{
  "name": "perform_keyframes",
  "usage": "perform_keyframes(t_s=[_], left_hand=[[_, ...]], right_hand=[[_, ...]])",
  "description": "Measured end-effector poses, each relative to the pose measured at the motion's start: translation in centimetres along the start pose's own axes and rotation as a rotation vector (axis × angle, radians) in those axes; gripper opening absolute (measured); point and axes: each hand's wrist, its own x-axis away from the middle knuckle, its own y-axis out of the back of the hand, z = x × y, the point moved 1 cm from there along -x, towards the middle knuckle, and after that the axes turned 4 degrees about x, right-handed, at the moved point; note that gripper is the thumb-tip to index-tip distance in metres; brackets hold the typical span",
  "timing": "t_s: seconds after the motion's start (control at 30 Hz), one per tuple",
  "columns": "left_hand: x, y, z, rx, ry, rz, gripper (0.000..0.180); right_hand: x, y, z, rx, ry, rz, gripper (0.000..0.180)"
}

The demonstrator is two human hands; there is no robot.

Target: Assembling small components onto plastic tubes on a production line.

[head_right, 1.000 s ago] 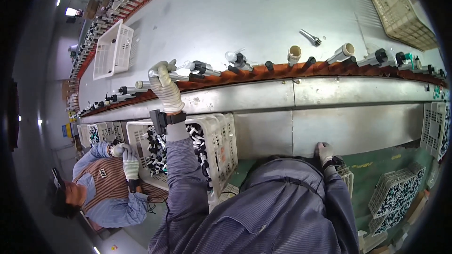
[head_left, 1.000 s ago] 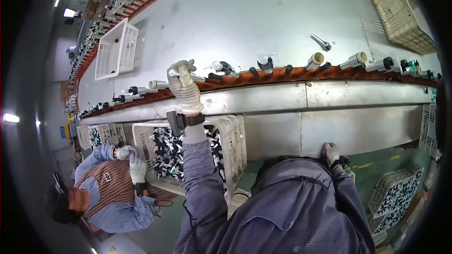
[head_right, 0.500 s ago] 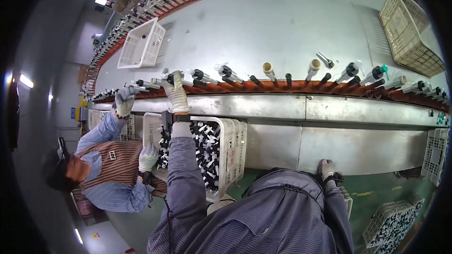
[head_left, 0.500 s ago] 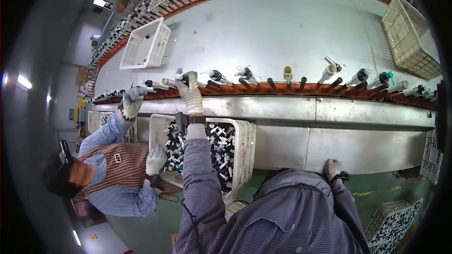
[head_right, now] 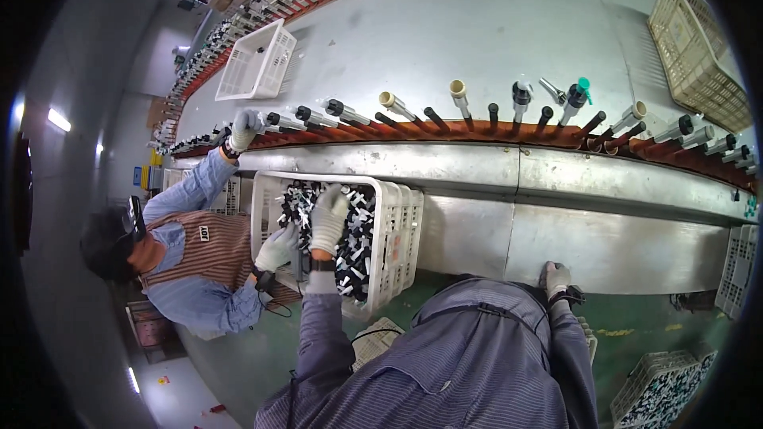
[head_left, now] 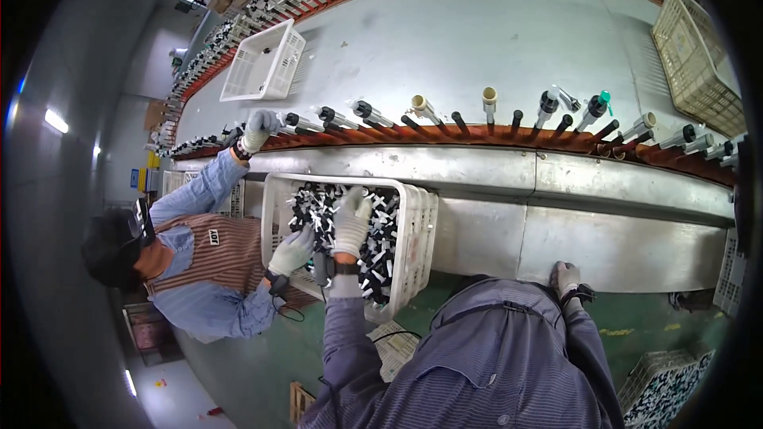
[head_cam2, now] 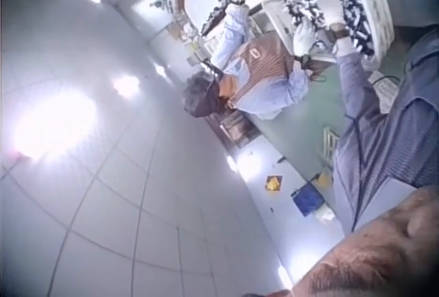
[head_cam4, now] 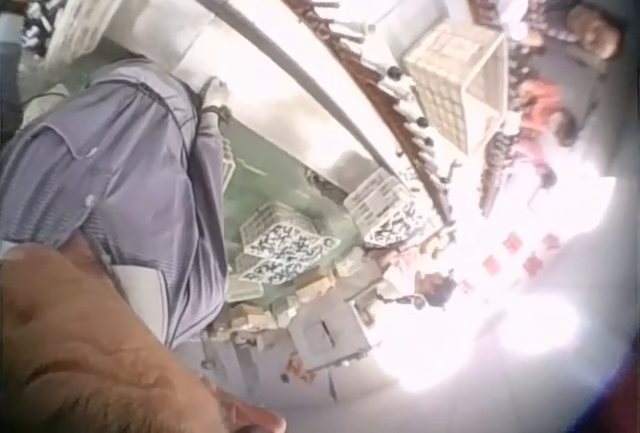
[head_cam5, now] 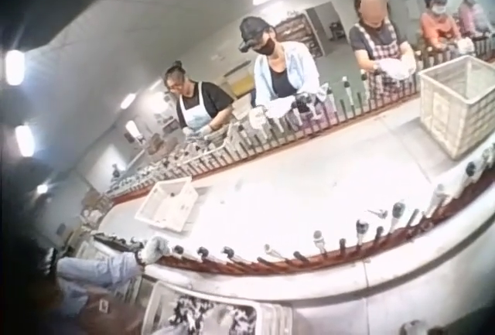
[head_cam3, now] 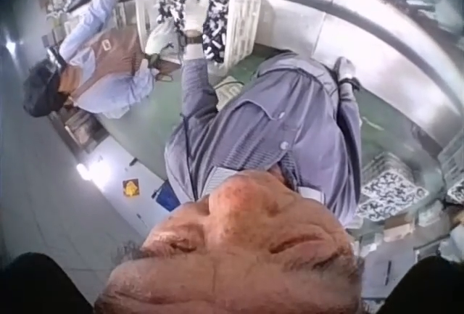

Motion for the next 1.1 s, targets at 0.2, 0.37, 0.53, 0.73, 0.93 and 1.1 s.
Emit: perform_keyframes(t_s=[0.2,0.37,0.53,0.73,0.93,1.1], left_hand=[[5.9,-3.7,0.0,-0.438,-0.226,0.058,0.046],[5.8,-4.3,0.1,-0.440,-0.298,0.229,0.041],[5.7,-4.8,-1.1,-0.430,-0.363,0.430,0.041],[5.4,-7.5,-3.8,-0.568,-0.390,0.345,0.030],[5.9,-8.8,-5.4,-0.504,-0.258,0.249,0.035],[6.3,-7.0,-5.4,-0.236,-0.224,0.113,0.035]], right_hand=[[0.3,-0.2,0.8,0.000,-0.012,0.027,0.028],[0.5,0.1,0.4,-0.057,-0.029,0.061,0.026],[-0.6,2.0,0.5,0.022,0.004,0.034,0.025],[-6.5,3.6,-3.2,0.340,0.254,-0.052,0.027],[-6.3,5.2,-1.9,0.195,0.152,-0.033,0.025],[-4.0,6.4,0.2,0.141,0.058,0.010,0.024]])
